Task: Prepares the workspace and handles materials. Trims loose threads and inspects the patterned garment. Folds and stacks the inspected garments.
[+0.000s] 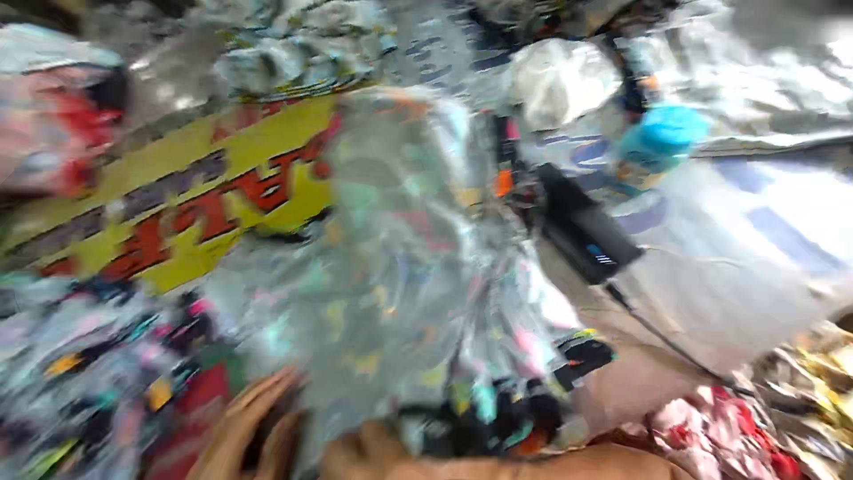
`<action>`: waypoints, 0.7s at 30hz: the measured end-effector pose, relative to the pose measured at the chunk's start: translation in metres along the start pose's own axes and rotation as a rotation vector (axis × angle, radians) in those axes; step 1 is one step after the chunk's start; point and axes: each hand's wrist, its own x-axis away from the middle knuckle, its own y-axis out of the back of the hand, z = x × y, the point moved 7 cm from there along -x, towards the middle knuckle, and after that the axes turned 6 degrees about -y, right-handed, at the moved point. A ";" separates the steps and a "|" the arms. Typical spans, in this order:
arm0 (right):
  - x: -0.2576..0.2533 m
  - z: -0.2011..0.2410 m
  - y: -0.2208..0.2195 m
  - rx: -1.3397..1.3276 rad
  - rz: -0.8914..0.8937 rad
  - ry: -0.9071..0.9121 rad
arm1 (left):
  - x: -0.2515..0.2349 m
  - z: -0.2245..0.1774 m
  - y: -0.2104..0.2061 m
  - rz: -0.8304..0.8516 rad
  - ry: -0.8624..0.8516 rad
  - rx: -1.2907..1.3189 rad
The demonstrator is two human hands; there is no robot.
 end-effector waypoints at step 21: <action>-0.025 -0.003 -0.024 0.152 0.032 -0.050 | 0.059 -0.003 0.059 -0.948 -0.043 0.511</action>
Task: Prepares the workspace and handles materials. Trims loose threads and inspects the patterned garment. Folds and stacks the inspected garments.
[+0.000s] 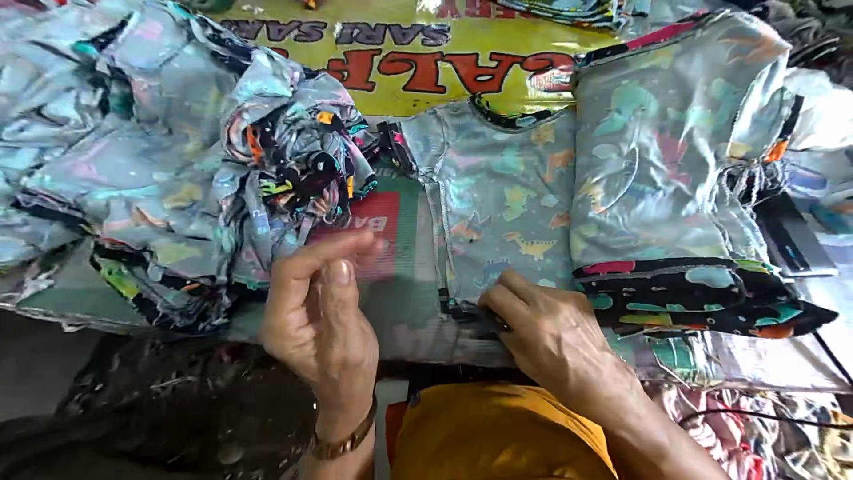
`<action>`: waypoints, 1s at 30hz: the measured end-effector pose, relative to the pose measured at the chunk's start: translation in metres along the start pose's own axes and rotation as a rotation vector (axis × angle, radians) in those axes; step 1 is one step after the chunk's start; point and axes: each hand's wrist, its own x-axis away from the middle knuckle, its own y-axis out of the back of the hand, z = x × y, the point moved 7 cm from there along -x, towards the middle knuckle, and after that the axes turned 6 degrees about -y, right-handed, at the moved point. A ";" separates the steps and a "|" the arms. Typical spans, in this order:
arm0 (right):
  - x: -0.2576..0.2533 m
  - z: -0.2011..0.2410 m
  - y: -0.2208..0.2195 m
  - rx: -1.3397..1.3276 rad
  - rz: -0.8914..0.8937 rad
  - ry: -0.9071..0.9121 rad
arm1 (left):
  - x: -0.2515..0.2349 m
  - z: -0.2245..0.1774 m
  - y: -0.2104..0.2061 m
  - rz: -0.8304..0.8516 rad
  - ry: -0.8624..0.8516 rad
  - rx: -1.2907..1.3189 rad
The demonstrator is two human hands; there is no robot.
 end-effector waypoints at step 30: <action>0.008 -0.001 0.043 -0.267 -0.236 0.096 | 0.058 -0.011 -0.093 -0.029 0.630 0.626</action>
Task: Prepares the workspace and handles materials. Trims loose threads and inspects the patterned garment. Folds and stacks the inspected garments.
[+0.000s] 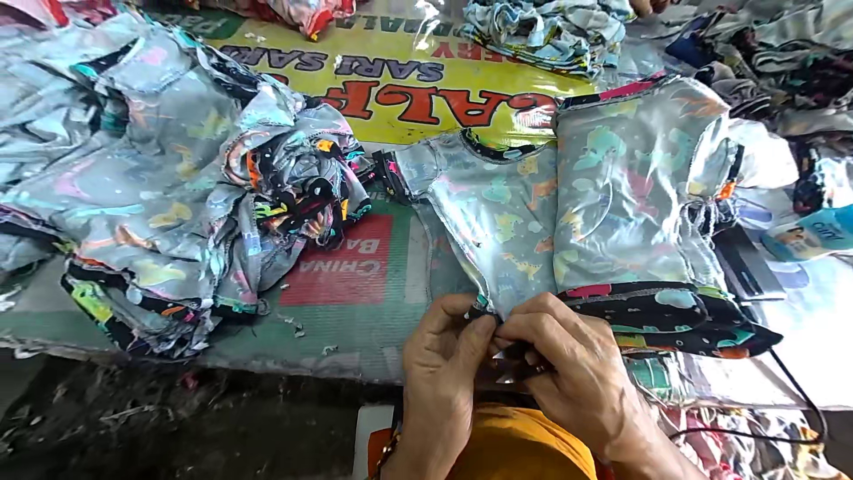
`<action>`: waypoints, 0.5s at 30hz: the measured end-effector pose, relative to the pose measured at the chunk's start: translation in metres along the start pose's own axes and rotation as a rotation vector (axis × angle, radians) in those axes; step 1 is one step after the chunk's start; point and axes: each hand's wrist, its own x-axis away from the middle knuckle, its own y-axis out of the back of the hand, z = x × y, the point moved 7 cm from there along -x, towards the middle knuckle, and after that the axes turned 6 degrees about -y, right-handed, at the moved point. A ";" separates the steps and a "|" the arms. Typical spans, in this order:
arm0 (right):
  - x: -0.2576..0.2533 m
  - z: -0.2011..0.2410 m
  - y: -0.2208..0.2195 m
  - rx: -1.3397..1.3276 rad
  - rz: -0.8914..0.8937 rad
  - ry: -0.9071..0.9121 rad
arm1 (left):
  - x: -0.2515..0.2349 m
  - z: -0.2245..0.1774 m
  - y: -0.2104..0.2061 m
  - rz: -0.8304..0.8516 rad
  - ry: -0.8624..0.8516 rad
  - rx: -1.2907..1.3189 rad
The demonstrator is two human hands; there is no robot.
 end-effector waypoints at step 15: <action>-0.011 -0.020 0.003 -0.464 -0.049 -0.187 | -0.003 -0.016 -0.009 0.232 -0.393 -0.574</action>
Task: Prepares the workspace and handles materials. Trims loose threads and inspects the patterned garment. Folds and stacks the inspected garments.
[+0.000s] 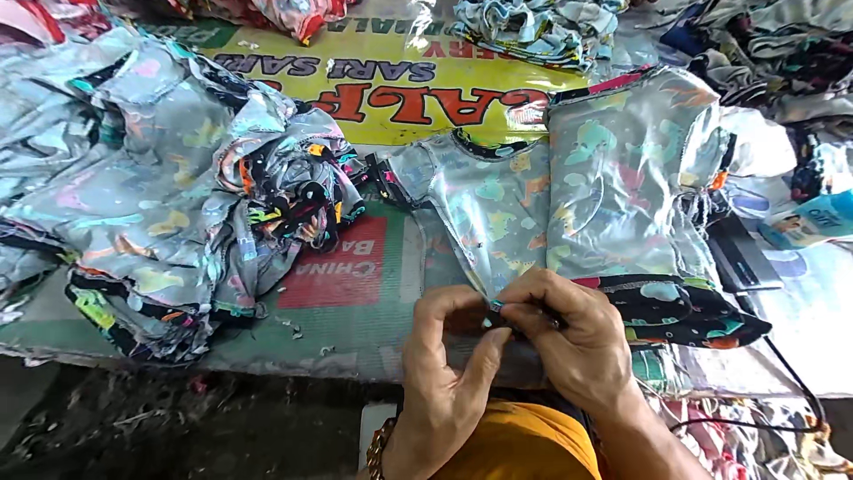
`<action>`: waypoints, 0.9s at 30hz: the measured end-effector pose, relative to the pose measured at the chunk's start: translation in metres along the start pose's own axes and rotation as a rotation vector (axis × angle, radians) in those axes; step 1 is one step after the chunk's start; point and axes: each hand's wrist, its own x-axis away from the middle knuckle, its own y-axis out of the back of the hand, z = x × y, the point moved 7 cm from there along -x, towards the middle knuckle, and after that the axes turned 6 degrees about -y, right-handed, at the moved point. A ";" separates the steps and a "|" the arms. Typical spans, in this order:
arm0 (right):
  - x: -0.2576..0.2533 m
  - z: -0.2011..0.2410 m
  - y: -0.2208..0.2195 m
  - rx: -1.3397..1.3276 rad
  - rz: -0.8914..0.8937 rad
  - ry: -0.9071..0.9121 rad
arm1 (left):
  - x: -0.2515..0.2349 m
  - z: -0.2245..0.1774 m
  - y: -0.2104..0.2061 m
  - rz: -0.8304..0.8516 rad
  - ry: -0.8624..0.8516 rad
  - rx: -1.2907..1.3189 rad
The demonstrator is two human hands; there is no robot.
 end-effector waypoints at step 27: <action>0.004 0.004 -0.001 0.107 0.049 -0.045 | -0.009 0.002 0.009 -0.039 0.096 0.175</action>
